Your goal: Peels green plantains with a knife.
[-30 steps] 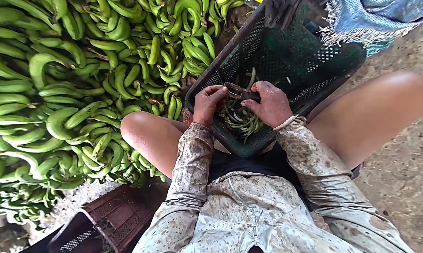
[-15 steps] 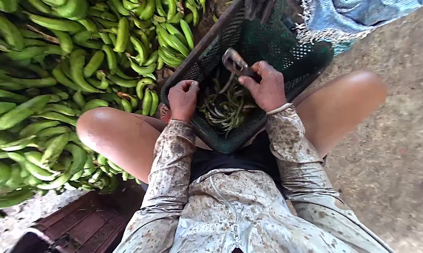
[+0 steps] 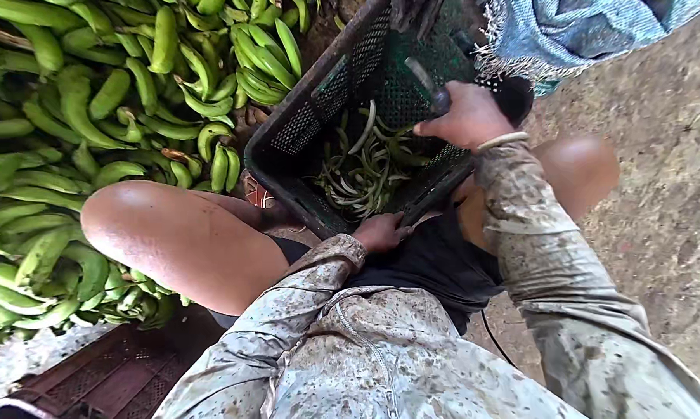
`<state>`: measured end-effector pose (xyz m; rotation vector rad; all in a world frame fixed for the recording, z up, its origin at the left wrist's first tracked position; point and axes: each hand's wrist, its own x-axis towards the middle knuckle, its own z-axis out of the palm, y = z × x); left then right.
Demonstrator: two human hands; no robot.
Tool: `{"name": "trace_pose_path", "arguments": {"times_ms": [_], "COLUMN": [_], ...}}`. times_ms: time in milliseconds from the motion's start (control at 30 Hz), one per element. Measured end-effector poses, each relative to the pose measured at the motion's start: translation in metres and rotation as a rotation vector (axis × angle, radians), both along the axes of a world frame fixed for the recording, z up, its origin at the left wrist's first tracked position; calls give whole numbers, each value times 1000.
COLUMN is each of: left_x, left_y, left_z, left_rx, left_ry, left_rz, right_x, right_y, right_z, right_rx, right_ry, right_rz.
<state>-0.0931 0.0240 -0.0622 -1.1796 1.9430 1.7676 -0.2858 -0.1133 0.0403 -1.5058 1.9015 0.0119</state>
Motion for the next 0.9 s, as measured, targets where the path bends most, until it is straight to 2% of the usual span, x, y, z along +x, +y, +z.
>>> {"name": "trace_pose_path", "arguments": {"times_ms": [100, 167, 300, 400, 500, 667, 733, 800, 900], "left_x": [1, 6, 37, 48, 41, 38, 41, 40, 41], "left_y": [-1, -3, -18, -34, -48, -55, -53, -53, -53], "left_z": [13, 29, 41, 43, 48, 41, 33, 26, 25], "left_rx": [-9, 4, -79, -45, 9, 75, 150, 345, 603], "left_ry": [-43, -84, -215, -336, -296, -178, -111, -12, 50], "left_rz": [-15, -27, -32, 37, 132, 283, 468, 733, 1044], "right_x": [22, 33, 40, 43, 44, 48, 49, 48, 55], "right_y": [-15, -20, -20, -20, -15, -17, -22, -27, -14], "right_z": [-52, -86, -152, -192, -221, -218, -207, -185, -151], "right_rx": [267, 372, 443, 472, 444, 461, 486, 446, 217], "right_ry": [183, 250, 325, 314, 308, 296, 238, 106, -227], "right_rz": [127, 164, 155, 112, 81, 9, -38, -146, -316]}}
